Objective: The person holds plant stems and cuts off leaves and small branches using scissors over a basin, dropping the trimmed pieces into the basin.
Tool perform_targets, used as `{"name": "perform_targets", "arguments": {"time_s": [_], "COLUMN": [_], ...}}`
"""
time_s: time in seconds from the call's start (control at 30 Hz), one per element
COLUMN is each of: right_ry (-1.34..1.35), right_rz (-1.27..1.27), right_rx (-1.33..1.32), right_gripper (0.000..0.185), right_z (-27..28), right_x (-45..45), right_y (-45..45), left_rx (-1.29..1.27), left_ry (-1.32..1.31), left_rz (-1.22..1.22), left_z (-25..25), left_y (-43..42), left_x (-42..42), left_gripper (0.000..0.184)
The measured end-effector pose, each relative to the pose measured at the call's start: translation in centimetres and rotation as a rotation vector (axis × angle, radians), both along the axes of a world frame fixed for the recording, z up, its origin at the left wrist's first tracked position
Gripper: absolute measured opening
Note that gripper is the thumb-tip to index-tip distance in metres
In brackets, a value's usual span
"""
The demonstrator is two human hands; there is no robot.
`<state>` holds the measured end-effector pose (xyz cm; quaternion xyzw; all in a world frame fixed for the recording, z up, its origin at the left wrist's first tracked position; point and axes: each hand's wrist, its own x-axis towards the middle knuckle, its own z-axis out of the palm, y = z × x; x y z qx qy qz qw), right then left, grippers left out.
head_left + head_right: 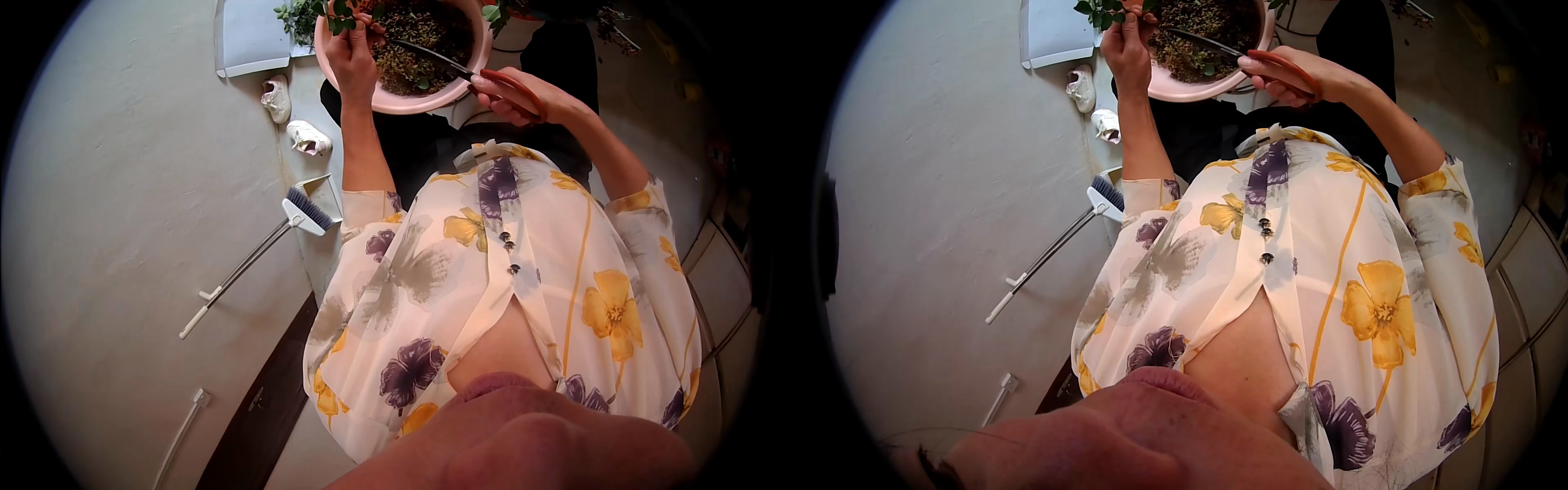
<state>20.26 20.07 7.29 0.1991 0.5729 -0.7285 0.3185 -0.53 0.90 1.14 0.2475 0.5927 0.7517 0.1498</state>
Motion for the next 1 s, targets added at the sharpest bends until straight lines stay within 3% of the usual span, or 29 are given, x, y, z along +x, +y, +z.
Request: {"name": "perform_targets", "arguments": {"time_s": [0.07, 0.27, 0.47, 0.77, 0.8, 0.87, 1.0], "right_ry": [-0.032, -0.028, -0.050, 0.030, 0.031, 0.212, 0.249], "right_rz": [-0.029, -0.064, -0.077, 0.053, 0.053, 0.179, 0.184], "right_rx": [-0.156, -0.116, -0.117, 0.287, 0.288, 0.537, 0.722], "right_gripper": [0.052, 0.050, 0.045, 0.056, 0.056, 0.058, 0.056], "right_z": [-0.9, 0.2, 2.5, 3.3, 3.0, 2.3, 2.7], "right_x": [0.2, 0.7, 1.5, 1.9, 1.8, 1.6, 1.4], "right_y": [0.4, 0.3, -0.8, -2.5, -2.6, -2.6, -3.1], "left_rx": [0.076, 0.272, 0.160, -0.077, -0.077, -0.106, -0.143], "left_ry": [-0.067, -0.243, -0.237, 0.024, 0.024, 0.030, 0.003], "left_rz": [-0.032, -0.111, 0.082, 0.318, 0.319, 0.337, 0.362], "left_z": [-0.4, -1.9, -1.4, 1.0, 1.2, 1.7, 2.6], "left_y": [0.0, -0.4, -0.7, -0.4, -0.4, -0.3, 0.1], "left_x": [-0.4, -1.7, -1.7, -1.0, -0.9, -0.7, -0.1], "left_gripper": [0.017, 0.015, 0.019, 0.017, 0.017, 0.017, 0.017]}}
